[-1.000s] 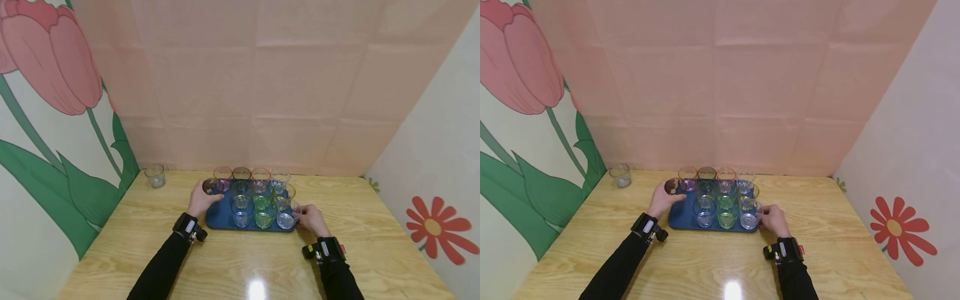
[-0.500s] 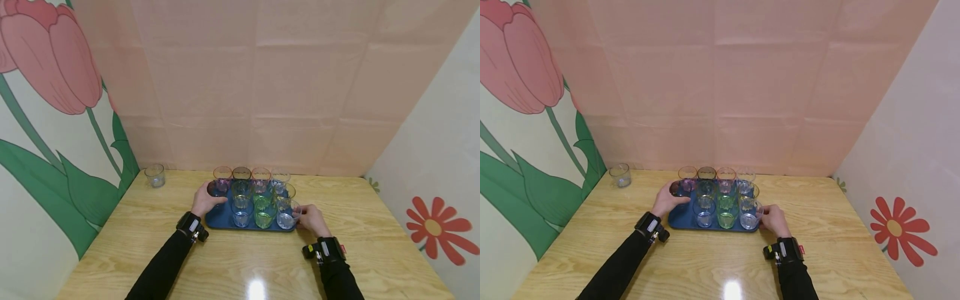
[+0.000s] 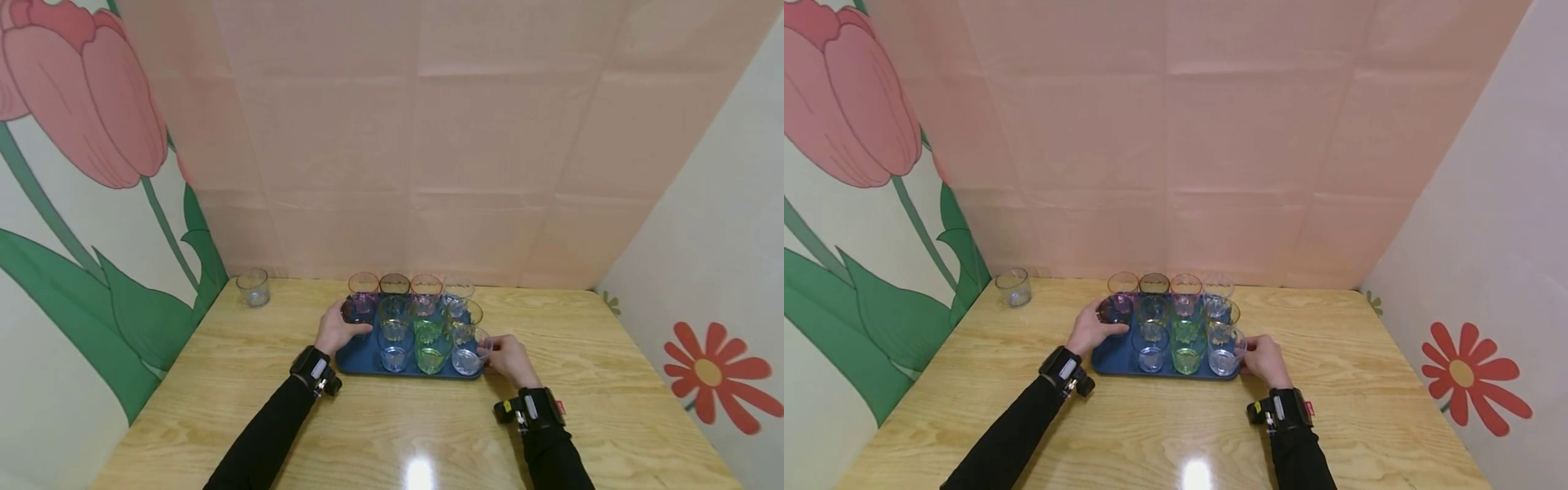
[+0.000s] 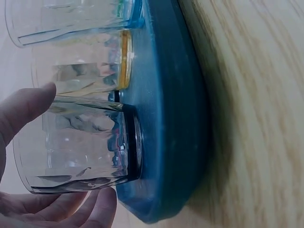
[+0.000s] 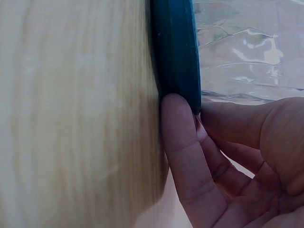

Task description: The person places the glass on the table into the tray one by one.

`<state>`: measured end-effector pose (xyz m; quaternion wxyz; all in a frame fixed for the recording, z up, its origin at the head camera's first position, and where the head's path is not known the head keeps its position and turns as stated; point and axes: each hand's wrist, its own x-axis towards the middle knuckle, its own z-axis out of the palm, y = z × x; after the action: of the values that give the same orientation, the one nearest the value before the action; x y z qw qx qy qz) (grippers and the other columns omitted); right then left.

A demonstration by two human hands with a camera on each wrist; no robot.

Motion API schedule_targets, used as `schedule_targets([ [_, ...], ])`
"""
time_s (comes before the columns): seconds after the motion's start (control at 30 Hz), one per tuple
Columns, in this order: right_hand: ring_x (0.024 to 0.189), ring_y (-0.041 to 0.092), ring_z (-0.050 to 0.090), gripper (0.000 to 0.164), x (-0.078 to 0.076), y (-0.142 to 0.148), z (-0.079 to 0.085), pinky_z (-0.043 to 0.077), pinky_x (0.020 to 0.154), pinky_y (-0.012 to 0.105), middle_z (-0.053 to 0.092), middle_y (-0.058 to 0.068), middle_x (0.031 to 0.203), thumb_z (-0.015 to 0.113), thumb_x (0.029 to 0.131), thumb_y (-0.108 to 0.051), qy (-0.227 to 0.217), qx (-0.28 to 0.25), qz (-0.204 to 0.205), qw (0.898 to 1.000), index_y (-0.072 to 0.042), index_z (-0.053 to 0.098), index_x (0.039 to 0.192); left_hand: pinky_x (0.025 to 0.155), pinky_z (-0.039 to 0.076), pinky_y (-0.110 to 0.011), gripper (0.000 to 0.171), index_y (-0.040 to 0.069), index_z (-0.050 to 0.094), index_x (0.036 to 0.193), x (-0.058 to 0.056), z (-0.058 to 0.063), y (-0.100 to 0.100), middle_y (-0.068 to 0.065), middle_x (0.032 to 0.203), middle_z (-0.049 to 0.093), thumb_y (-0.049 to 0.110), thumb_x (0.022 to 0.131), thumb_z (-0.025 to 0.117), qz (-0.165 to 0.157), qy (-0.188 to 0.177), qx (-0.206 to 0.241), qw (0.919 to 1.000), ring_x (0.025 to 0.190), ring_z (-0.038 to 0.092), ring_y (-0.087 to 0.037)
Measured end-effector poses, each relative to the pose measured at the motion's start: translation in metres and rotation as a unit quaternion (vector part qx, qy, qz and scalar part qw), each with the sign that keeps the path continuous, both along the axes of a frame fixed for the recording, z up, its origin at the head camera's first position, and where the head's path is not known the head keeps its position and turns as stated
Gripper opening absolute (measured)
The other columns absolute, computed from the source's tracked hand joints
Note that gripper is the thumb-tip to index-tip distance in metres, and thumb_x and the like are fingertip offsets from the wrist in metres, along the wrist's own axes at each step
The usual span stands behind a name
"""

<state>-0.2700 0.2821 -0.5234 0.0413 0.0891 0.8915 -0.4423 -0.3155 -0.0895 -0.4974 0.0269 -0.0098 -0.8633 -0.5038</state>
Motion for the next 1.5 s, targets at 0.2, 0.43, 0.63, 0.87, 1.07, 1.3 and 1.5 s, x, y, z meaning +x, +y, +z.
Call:
schedule_targets([
  [0.2, 0.078, 0.019, 0.066, 0.021, 0.0003, -0.0001, -0.0001, 0.059, 0.063, 0.034, 0.068, 0.021, 0.104, 0.063, 0.094, -0.006, 0.007, -0.002, 0.004, 1.0, 0.006, 0.068, 0.11, 0.102, 0.045, -0.051, 0.09, 0.001, 0.041, 0.145, 0.0009, -0.0018, 0.0032, -0.023, 0.137, 0.055, 0.025, 0.072, 0.087, 0.002, 0.003, 0.024, 0.9997, 0.124, 0.053, -0.038],
  [0.43, 0.078, 0.018, 0.066, 0.021, -0.0009, -0.0002, -0.0007, 0.06, 0.063, 0.034, 0.067, 0.021, 0.107, 0.062, 0.095, -0.006, 0.004, 0.0, 0.003, 1.0, 0.006, 0.068, 0.111, 0.102, 0.045, -0.05, 0.087, 0.001, 0.042, 0.143, 0.0008, -0.0019, 0.0041, -0.022, 0.135, 0.056, 0.024, 0.073, 0.087, 0.001, 0.009, 0.026, 0.9996, 0.124, 0.054, -0.036],
  [0.63, 0.076, 0.018, 0.066, 0.02, 0.0007, -0.0002, 0.0007, 0.059, 0.063, 0.034, 0.068, 0.02, 0.103, 0.063, 0.094, -0.005, 0.004, -0.008, 0.004, 1.0, 0.007, 0.068, 0.11, 0.1, 0.045, -0.051, 0.09, 0.001, 0.038, 0.145, 0.0003, -0.0034, 0.0041, -0.023, 0.136, 0.054, 0.022, 0.072, 0.088, 0.004, -0.004, 0.045, 0.999, 0.123, 0.054, -0.037],
  [0.87, 0.073, 0.017, 0.066, 0.018, 0.0015, -0.0004, 0.0011, 0.059, 0.062, 0.034, 0.068, 0.017, 0.098, 0.063, 0.094, -0.006, 0.001, -0.01, 0.0, 1.0, 0.006, 0.069, 0.107, 0.099, 0.046, -0.051, 0.093, 0.005, 0.035, 0.146, -0.0021, -0.0041, 0.0043, -0.022, 0.139, 0.052, 0.023, 0.072, 0.088, 0.01, -0.027, 0.048, 0.9985, 0.123, 0.054, -0.036],
  [1.07, 0.073, 0.017, 0.065, 0.018, 0.0002, -0.0005, 0.0015, 0.059, 0.062, 0.034, 0.067, 0.017, 0.1, 0.063, 0.094, -0.006, -0.006, -0.013, -0.004, 1.0, 0.004, 0.069, 0.108, 0.099, 0.046, -0.052, 0.092, 0.006, 0.033, 0.145, -0.0019, -0.002, 0.0043, -0.022, 0.139, 0.051, 0.022, 0.073, 0.087, 0.005, -0.028, 0.051, 0.9983, 0.123, 0.053, -0.036],
  [1.3, 0.072, 0.016, 0.065, 0.019, 0.0002, -0.0002, 0.0, 0.059, 0.062, 0.034, 0.067, 0.019, 0.103, 0.062, 0.094, -0.005, -0.005, -0.011, -0.004, 1.0, 0.005, 0.069, 0.109, 0.101, 0.044, -0.053, 0.098, 0.008, 0.03, 0.148, -0.0023, -0.0023, 0.0042, -0.023, 0.139, 0.051, 0.021, 0.071, 0.088, 0.006, -0.029, 0.055, 0.9981, 0.124, 0.053, -0.037],
  [1.5, 0.073, 0.017, 0.066, 0.019, -0.0004, -0.0002, -0.0005, 0.059, 0.062, 0.034, 0.068, 0.018, 0.103, 0.062, 0.094, -0.006, -0.002, -0.01, -0.002, 1.0, 0.004, 0.069, 0.109, 0.103, 0.043, -0.054, 0.107, 0.01, 0.023, 0.152, -0.0012, -0.0007, 0.0014, -0.024, 0.139, 0.051, 0.026, 0.069, 0.089, -0.009, -0.019, 0.047, 0.9987, 0.125, 0.052, -0.038],
])
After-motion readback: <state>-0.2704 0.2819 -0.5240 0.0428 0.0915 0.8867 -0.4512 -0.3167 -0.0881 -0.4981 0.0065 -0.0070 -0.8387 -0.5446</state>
